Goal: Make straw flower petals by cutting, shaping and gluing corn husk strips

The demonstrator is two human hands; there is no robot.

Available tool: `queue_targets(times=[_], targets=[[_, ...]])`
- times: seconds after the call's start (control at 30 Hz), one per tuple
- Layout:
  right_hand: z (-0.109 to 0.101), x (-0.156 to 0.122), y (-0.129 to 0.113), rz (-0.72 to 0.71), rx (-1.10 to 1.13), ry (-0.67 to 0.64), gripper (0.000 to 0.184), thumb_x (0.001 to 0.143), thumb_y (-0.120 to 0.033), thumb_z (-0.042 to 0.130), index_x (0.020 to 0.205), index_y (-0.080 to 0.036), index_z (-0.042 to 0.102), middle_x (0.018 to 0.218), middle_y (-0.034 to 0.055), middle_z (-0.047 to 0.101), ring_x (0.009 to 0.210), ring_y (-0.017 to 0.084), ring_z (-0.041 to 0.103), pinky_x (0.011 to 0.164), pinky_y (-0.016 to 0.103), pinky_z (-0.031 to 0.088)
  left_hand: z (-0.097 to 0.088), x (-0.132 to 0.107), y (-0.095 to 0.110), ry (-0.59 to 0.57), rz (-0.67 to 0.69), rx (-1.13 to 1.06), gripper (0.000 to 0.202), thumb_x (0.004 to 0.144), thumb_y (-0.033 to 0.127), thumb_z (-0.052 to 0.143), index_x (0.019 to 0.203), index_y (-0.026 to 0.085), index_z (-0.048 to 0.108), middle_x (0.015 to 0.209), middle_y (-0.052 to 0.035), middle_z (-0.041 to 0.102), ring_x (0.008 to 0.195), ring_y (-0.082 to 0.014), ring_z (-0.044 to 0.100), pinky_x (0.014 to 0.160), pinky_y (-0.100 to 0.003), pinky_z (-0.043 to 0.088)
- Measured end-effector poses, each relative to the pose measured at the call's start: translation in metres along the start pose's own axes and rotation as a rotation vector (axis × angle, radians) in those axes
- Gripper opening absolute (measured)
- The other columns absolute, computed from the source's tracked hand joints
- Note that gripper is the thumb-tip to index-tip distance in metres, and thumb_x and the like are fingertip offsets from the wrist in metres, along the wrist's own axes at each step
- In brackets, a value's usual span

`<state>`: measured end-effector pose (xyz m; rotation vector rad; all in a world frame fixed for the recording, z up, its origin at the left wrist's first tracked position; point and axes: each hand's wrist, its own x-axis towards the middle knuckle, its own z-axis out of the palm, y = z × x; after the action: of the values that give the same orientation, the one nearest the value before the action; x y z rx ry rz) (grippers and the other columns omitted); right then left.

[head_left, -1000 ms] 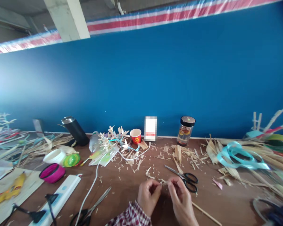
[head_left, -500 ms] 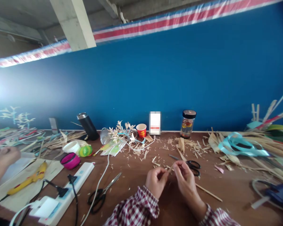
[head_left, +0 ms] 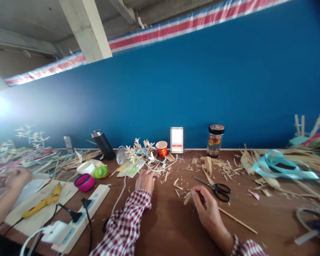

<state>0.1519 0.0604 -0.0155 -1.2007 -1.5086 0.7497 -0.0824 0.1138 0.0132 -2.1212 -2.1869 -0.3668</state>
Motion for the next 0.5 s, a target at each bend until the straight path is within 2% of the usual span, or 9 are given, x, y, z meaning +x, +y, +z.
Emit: queue_targets(times=[0.13, 0.27, 0.33, 0.43, 0.5], targets=[[-0.002, 0.000, -0.001, 0.016, 0.004, 0.003, 0.024, 0.087, -0.038, 0.042, 0.078, -0.017, 0.053, 0.070, 0.0024, 0.056, 0.061, 0.015, 0.051, 0.056, 0.024, 0.040, 0.009, 0.017, -0.003, -0.021, 0.108, -0.026, 0.037, 0.073, 0.008, 0.051, 0.105, 0.024, 0.061, 0.112, -0.0047, 0.059, 0.110, -0.0219, 0.045, 0.096, -0.035, 0.034], [-0.001, 0.000, -0.002, -0.009, -0.009, -0.008, 0.023, 0.086, -0.036, 0.043, 0.078, -0.017, 0.053, 0.068, 0.0024, 0.055, 0.061, 0.015, 0.050, 0.057, 0.024, 0.041, 0.017, 0.027, -0.008, -0.091, 0.121, -0.012, 0.049, 0.072, 0.009, 0.051, 0.119, 0.022, 0.054, 0.128, -0.0092, 0.049, 0.125, -0.0255, 0.032, 0.102, -0.042, 0.025], [-0.001, 0.000, -0.003, -0.016, -0.015, -0.022, 0.023, 0.086, -0.036, 0.043, 0.078, -0.017, 0.053, 0.068, 0.0023, 0.055, 0.061, 0.015, 0.051, 0.058, 0.024, 0.041, 0.019, 0.028, -0.010, -0.103, 0.109, 0.012, 0.057, 0.072, 0.008, 0.049, 0.126, 0.026, 0.048, 0.134, -0.0093, 0.044, 0.128, -0.0279, 0.025, 0.102, -0.046, 0.025], [-0.001, 0.001, -0.003, -0.018, -0.020, -0.034, 0.024, 0.087, -0.037, 0.043, 0.076, -0.017, 0.053, 0.067, 0.0024, 0.055, 0.061, 0.015, 0.051, 0.057, 0.024, 0.041, 0.018, 0.027, -0.012, -0.113, 0.094, 0.040, 0.056, 0.071, 0.009, 0.051, 0.122, 0.033, 0.051, 0.137, -0.0038, 0.041, 0.130, -0.0290, 0.021, 0.102, -0.047, 0.024], [-0.001, 0.001, -0.003, -0.018, -0.023, -0.039, 0.024, 0.087, -0.037, 0.043, 0.076, -0.017, 0.053, 0.068, 0.0027, 0.055, 0.062, 0.016, 0.052, 0.058, 0.025, 0.041, 0.015, 0.024, -0.012, -0.108, 0.093, 0.047, 0.049, 0.071, 0.012, 0.053, 0.114, 0.033, 0.058, 0.135, -0.0025, 0.043, 0.130, -0.0281, 0.024, 0.104, -0.045, 0.023]])
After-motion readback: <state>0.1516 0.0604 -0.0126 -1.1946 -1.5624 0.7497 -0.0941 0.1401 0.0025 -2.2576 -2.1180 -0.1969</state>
